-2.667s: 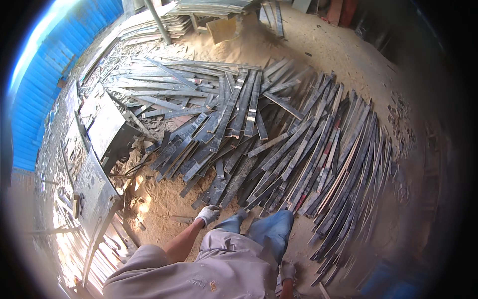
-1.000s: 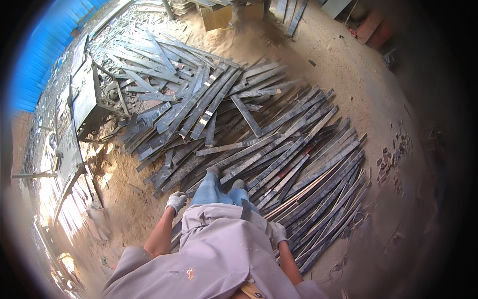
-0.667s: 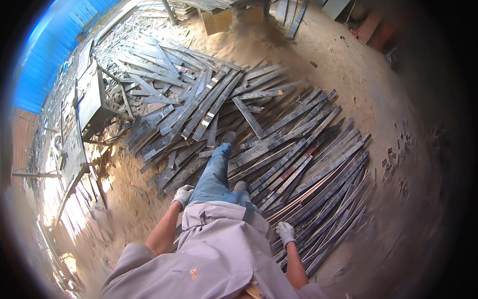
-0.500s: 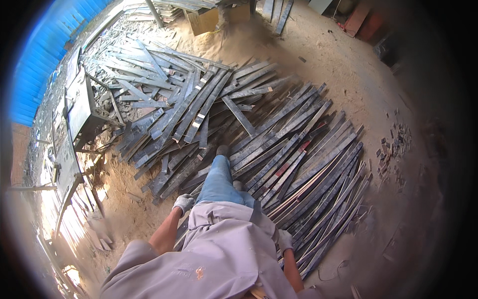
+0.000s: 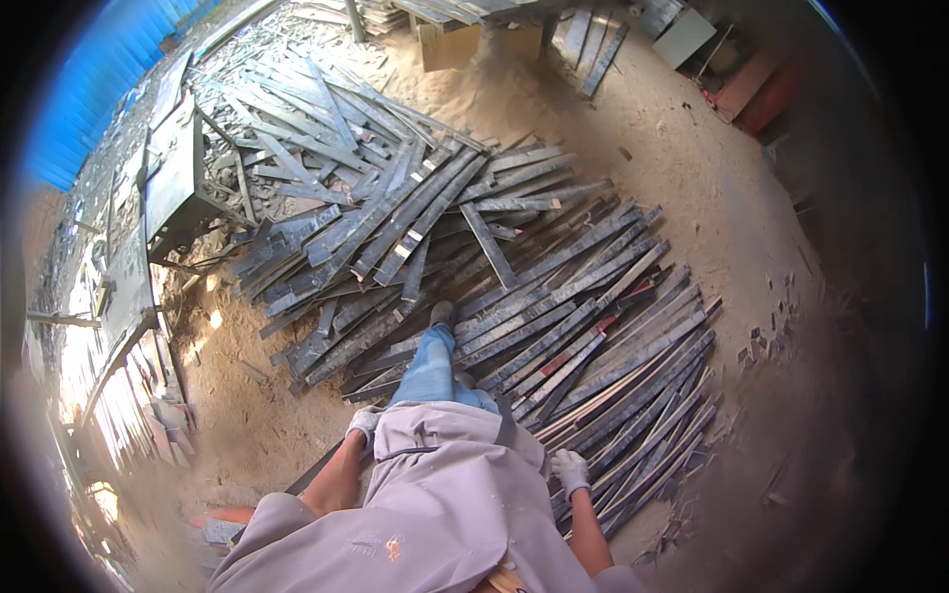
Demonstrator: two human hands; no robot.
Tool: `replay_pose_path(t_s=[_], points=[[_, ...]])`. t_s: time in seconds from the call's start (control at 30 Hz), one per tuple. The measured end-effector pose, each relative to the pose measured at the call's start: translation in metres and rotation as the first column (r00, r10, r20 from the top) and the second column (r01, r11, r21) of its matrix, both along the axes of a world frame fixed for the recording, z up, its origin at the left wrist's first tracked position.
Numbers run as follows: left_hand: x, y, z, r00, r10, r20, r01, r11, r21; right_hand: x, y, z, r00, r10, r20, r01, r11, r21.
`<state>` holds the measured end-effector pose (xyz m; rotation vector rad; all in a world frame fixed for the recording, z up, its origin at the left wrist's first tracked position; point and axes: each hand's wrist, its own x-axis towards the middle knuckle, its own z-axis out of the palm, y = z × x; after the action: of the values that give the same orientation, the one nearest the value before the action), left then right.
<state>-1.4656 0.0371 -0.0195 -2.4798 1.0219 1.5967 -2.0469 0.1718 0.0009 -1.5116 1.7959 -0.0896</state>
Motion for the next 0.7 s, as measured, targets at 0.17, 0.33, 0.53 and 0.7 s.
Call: replay_pose_path(t_s=[0.17,0.33,0.53,0.7], points=[[0.021,-0.027,0.001,0.991,0.111,-0.069,-0.117,0.989,-0.095,0.058,-0.104,0.062,0.39,-0.775,0.497,0.64,0.616,0.46],[0.025,-0.037,-0.007,0.987,0.135,-0.083,-0.152,0.955,-0.256,0.068,-0.068,0.045,0.791,-0.539,0.29,0.479,0.84,0.254],[-0.009,-0.026,0.09,0.969,0.194,-0.15,-0.218,0.962,-0.166,0.04,-0.001,0.003,0.955,-0.295,0.045,0.265,0.908,0.325],[0.031,0.059,0.045,0.999,0.003,0.042,-0.004,1.0,0.022,0.048,-0.014,0.008,0.509,-0.822,0.255,0.519,0.529,0.671]])
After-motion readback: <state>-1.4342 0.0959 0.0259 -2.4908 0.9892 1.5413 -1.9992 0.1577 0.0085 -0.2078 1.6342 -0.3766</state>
